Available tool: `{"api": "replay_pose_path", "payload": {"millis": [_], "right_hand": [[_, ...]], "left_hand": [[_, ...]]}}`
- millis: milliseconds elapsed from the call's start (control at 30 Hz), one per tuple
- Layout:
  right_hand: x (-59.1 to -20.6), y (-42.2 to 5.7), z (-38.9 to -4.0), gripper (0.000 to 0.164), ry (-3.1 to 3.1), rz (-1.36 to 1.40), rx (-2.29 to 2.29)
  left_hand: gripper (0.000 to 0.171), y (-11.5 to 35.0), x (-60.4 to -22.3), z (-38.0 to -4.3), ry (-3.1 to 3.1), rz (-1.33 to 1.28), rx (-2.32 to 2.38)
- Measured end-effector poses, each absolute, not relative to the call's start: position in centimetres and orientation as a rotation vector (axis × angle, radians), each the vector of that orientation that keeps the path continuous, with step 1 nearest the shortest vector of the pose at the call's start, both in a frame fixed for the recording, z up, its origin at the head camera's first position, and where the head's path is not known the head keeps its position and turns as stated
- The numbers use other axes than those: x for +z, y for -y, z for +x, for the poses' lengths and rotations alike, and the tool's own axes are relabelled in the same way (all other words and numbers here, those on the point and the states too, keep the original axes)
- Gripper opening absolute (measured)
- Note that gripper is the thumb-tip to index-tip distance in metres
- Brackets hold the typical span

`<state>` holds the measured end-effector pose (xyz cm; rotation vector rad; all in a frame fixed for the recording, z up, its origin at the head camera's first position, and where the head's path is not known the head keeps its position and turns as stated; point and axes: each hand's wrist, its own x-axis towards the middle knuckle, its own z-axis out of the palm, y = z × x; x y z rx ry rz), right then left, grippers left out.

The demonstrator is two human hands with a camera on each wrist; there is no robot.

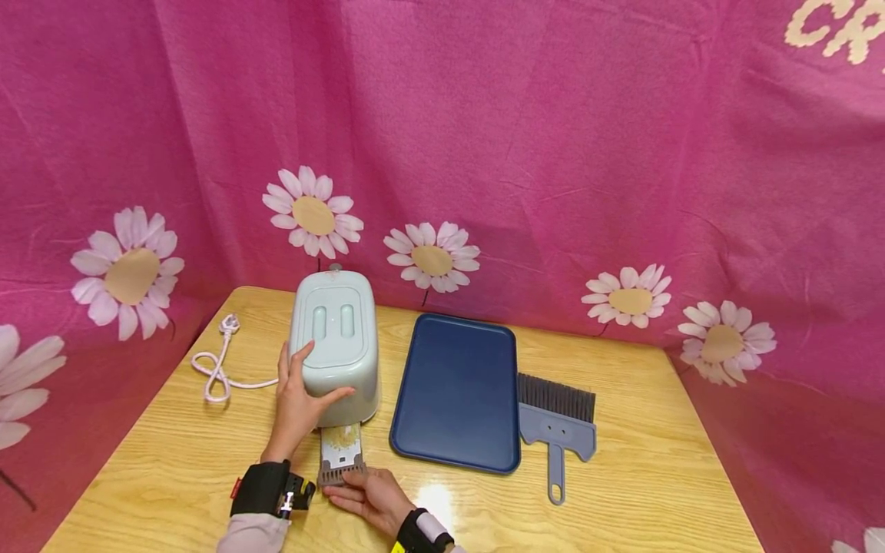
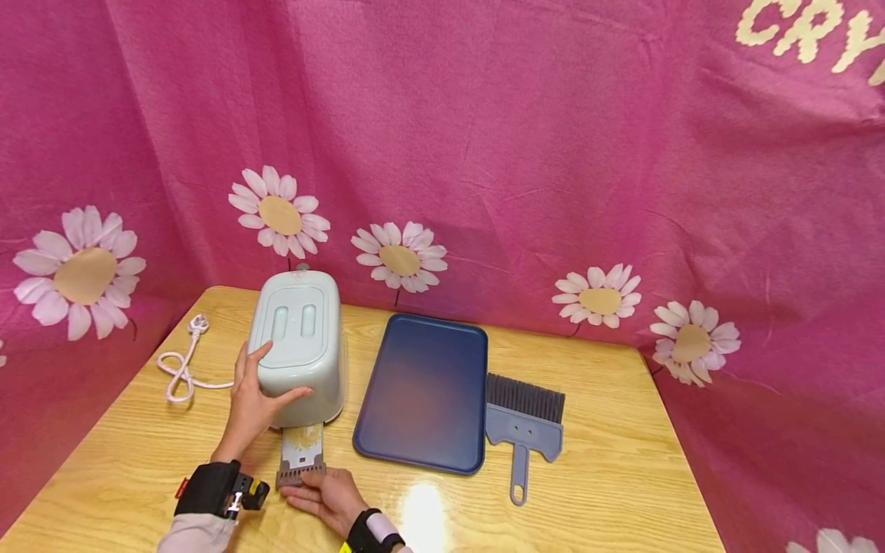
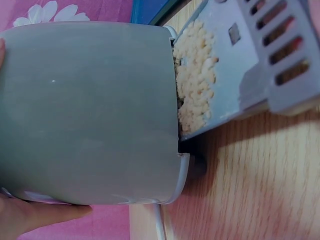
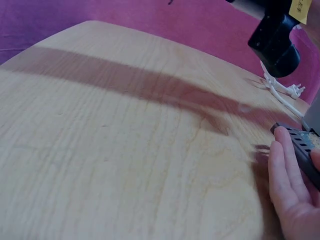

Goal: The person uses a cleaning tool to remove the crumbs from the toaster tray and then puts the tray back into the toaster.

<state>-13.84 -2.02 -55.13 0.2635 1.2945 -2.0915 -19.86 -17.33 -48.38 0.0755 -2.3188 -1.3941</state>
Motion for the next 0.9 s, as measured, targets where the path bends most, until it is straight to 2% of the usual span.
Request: {"api": "replay_pose_path", "payload": {"millis": [133,300,567,900], "right_hand": [[-55.1,1.5,-13.4,0.014,-1.291,0.263,-2.082],[-55.1,0.9,-12.8,0.024,-1.279,0.220,-2.063],[-54.9,-0.3,-11.9,0.030,-1.233,0.179,-2.017],[-54.4,-2.2,-11.4,0.032,-1.198,0.141,-1.952]], "left_hand": [[0.090,17.2,-48.5,-19.9,2.311,0.051,-1.378],[0.091,17.1,-48.5,-19.9,2.284,0.030,-1.359],[0.090,17.2,-48.5,-19.8,2.296,0.034,-1.370],[0.090,17.4,-48.6,-19.8,2.299,0.025,-1.367]]}}
